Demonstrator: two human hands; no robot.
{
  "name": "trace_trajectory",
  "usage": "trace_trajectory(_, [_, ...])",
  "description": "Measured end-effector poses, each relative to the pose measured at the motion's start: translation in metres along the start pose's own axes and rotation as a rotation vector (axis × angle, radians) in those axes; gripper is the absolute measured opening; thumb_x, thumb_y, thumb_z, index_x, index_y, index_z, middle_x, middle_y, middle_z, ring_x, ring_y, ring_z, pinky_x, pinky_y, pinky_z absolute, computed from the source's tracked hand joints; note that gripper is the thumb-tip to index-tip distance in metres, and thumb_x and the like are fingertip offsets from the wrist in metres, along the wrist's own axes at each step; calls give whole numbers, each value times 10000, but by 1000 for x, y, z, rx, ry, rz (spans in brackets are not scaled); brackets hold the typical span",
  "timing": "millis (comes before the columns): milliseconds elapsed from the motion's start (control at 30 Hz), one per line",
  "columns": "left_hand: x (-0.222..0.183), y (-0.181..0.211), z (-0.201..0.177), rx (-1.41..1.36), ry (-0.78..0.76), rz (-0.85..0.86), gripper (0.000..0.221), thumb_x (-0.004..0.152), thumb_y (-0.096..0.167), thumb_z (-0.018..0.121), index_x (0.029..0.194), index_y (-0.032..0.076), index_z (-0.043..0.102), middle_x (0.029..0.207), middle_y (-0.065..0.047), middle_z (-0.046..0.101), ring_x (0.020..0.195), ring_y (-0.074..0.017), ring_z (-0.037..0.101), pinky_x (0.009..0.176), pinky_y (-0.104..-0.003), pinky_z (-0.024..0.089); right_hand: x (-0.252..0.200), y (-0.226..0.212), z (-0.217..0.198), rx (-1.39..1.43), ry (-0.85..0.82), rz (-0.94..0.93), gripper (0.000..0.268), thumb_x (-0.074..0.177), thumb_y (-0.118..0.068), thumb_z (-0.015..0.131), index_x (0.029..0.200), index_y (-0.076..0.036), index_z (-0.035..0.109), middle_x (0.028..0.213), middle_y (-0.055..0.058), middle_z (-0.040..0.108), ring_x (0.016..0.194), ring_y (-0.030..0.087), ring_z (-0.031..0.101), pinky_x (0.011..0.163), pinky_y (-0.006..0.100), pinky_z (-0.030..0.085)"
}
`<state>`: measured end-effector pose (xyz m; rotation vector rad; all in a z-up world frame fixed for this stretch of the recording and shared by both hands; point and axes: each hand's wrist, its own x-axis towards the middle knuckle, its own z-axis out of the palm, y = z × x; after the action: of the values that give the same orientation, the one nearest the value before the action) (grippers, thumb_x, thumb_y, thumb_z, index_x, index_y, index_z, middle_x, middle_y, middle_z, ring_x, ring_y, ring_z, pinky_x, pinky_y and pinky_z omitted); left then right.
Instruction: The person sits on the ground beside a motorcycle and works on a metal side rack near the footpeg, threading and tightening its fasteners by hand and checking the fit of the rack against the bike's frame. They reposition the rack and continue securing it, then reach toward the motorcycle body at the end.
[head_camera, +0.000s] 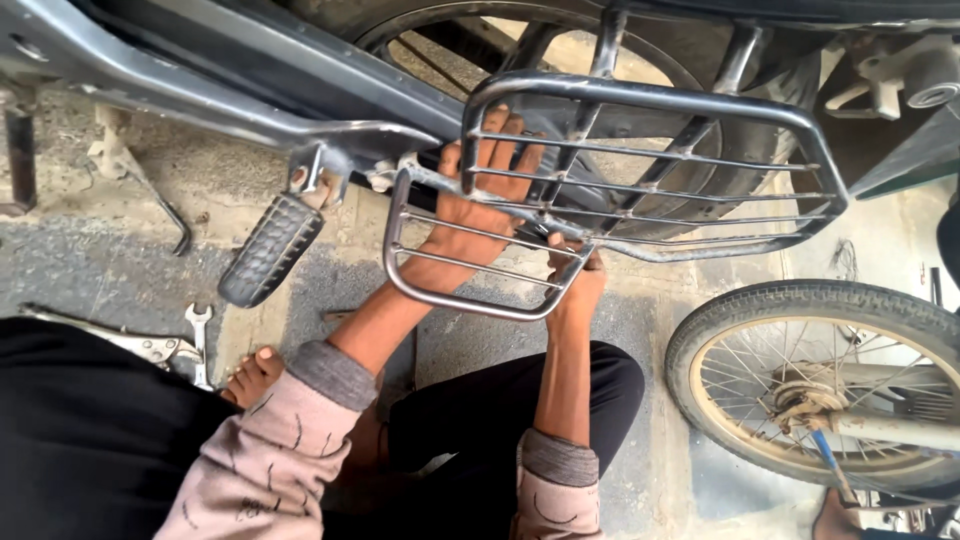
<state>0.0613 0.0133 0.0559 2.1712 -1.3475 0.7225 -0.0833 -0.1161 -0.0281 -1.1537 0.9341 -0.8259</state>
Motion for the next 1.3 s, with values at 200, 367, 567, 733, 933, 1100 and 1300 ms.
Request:
trace_trajectory(200, [-1,5,-7,4,15,-28,775,836,333,705,1525,66,470,1587,-186,416,1541,-329,281,1105,-584,305,-13,-4,-14,61,-58,39,131,879,-115,764,927,-43,666,712,52,657,490,101,535,422,246,385])
trace_trajectory(367, [8,5,-11,13,-103,-57,854,779,362,697,1552,104,442,1587,-154,403,1538,-302,247,1072,-570,287,-16,3,-19,234,-78,-8,80,938,-43,712,914,-24,638,747,87,653,532,115,545,449,246,406])
trace_trajectory(567, [2,2,-1,86,-94,-46,775,851,388,608,1563,130,442,1610,-122,402,1560,-274,238,1111,-551,252,-26,3,-19,396,-38,-16,37,961,-52,635,962,-20,618,805,86,657,611,118,603,508,245,473])
trace_trajectory(733, [2,0,-1,81,-13,-27,722,902,393,579,1561,133,441,1611,-121,402,1563,-275,236,1136,-558,247,-29,-5,-17,363,18,-162,75,1020,-61,619,996,10,623,839,74,657,640,100,609,547,231,500])
trace_trajectory(933, [5,3,-10,-27,-76,-30,811,835,398,648,1555,83,448,1583,-176,425,1545,-310,272,1082,-524,282,-28,-26,7,17,55,-461,71,998,-6,655,968,10,593,774,116,679,619,123,647,520,236,496])
trace_trajectory(1100, [5,2,-4,-65,-19,-37,828,806,389,719,1532,82,466,1558,-170,441,1527,-312,303,1084,-540,296,-20,-29,17,218,-10,-377,61,951,29,654,1003,60,646,793,155,706,583,166,644,485,276,495])
trace_trajectory(1300, [4,3,0,-57,-9,-32,792,826,367,722,1525,86,476,1557,-171,443,1523,-310,310,1077,-537,299,-8,-20,19,227,-123,-352,143,1017,-49,646,1066,79,688,783,134,684,608,158,634,506,271,482])
